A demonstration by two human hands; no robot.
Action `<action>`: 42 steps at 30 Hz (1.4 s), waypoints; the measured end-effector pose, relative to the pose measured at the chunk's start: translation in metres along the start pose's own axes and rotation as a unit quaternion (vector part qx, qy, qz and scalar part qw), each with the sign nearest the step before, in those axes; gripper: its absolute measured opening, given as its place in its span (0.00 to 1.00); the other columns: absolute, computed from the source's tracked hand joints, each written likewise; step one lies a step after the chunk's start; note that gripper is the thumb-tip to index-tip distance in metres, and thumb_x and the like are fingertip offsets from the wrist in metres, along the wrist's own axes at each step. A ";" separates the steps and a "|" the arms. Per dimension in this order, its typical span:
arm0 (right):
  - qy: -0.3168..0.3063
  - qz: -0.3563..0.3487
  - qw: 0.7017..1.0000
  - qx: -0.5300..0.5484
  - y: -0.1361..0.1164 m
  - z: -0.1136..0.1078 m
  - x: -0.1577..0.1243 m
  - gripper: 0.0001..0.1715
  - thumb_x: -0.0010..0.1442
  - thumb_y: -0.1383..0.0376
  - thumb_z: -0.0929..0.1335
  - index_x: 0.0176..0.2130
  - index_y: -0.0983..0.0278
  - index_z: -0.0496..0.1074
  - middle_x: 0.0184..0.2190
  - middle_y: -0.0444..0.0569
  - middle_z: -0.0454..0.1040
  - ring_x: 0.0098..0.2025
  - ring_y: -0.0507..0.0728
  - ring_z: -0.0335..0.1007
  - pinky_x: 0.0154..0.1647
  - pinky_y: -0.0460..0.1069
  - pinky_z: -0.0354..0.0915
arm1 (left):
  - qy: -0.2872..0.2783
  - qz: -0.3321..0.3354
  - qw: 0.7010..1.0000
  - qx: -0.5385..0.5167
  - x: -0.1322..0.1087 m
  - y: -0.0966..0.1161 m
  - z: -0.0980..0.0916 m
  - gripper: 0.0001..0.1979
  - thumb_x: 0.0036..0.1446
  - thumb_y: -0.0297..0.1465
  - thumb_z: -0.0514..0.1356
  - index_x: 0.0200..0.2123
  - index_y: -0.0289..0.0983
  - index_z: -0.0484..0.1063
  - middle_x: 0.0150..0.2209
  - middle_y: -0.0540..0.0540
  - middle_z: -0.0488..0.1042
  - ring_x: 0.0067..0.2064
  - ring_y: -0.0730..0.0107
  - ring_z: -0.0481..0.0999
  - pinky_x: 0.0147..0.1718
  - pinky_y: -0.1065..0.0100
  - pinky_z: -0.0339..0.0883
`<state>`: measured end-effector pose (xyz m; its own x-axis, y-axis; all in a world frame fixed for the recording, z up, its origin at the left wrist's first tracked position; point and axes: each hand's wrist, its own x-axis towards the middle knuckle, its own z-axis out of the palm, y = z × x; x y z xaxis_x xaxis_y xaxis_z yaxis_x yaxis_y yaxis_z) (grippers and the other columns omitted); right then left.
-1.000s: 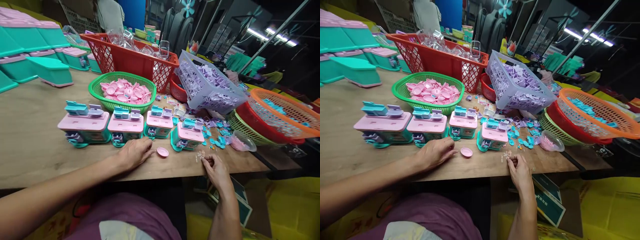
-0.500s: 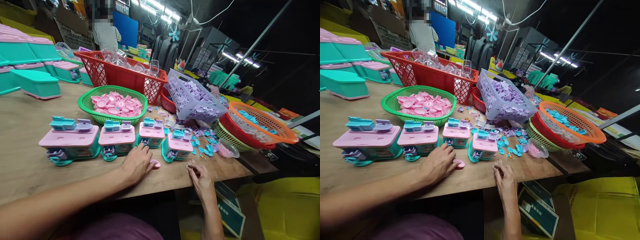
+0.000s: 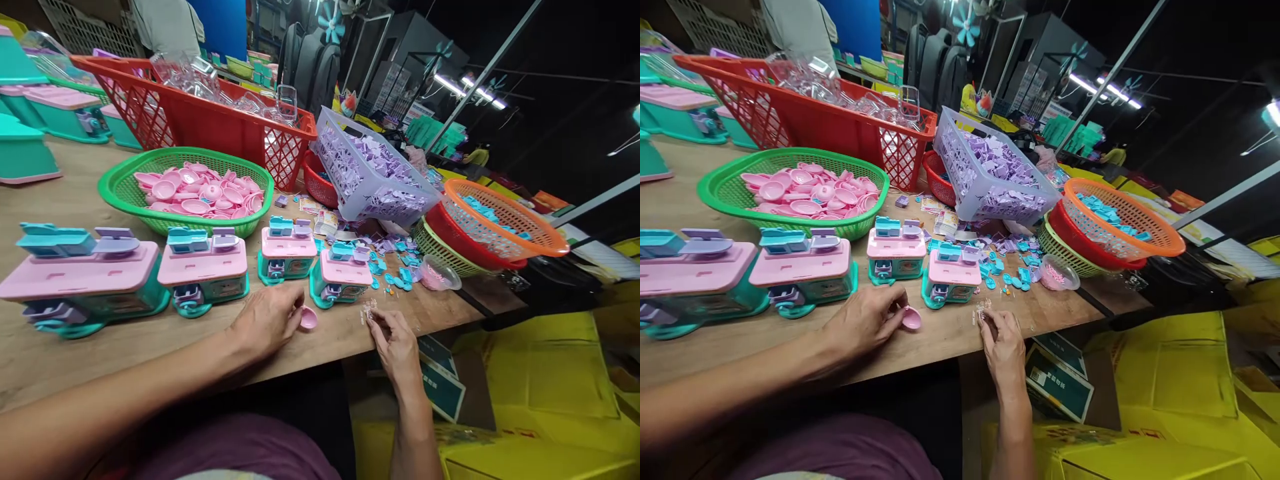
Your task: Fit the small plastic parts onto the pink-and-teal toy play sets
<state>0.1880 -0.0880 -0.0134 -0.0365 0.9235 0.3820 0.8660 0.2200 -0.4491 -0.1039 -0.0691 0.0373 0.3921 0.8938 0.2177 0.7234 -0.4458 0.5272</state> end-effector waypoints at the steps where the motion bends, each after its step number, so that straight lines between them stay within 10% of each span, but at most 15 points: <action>1: 0.002 -0.009 1.000 -0.007 0.000 0.000 0.000 0.13 0.64 0.59 0.64 0.44 0.61 0.74 0.38 0.50 0.70 0.41 0.57 0.67 0.44 0.53 0.64 | 0.008 -0.002 0.999 -0.037 0.000 0.004 0.000 0.02 0.58 0.26 0.54 0.34 0.35 0.67 0.31 0.46 0.73 0.32 0.68 0.70 0.31 0.68 0.59; 18: -0.047 -0.227 0.973 -0.001 -0.011 -0.018 -0.045 0.23 0.59 0.77 0.67 0.52 0.61 0.68 0.37 0.50 0.69 0.38 0.55 0.63 0.38 0.51 0.65 | -0.054 -0.110 0.954 -0.272 0.002 0.020 0.024 0.10 0.59 0.37 0.56 0.34 0.35 0.71 0.28 0.50 0.73 0.28 0.72 0.69 0.27 0.72 0.59; 29: 0.061 -0.078 0.972 0.212 -0.102 0.024 -0.034 0.09 0.60 0.73 0.67 0.40 0.62 0.73 0.38 0.49 0.73 0.42 0.54 0.70 0.45 0.50 0.67 | -0.045 -0.095 0.986 -0.127 -0.005 0.018 0.042 0.05 0.55 0.30 0.57 0.29 0.35 0.70 0.25 0.48 0.73 0.26 0.70 0.70 0.25 0.71 0.54; 42: 0.087 -0.038 0.971 0.219 -0.112 0.043 -0.032 0.07 0.62 0.71 0.66 0.38 0.63 0.73 0.35 0.47 0.73 0.39 0.53 0.70 0.42 0.49 0.66 | -0.035 -0.069 0.994 -0.081 -0.007 0.016 0.046 0.05 0.55 0.29 0.55 0.30 0.35 0.69 0.25 0.47 0.72 0.28 0.67 0.71 0.27 0.69 0.55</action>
<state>0.0709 -0.1285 -0.0097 0.0255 0.8408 0.5408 0.5679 0.4330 -0.7000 -0.0696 -0.0849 0.0064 0.3382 0.9376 0.0805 0.6736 -0.3009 0.6751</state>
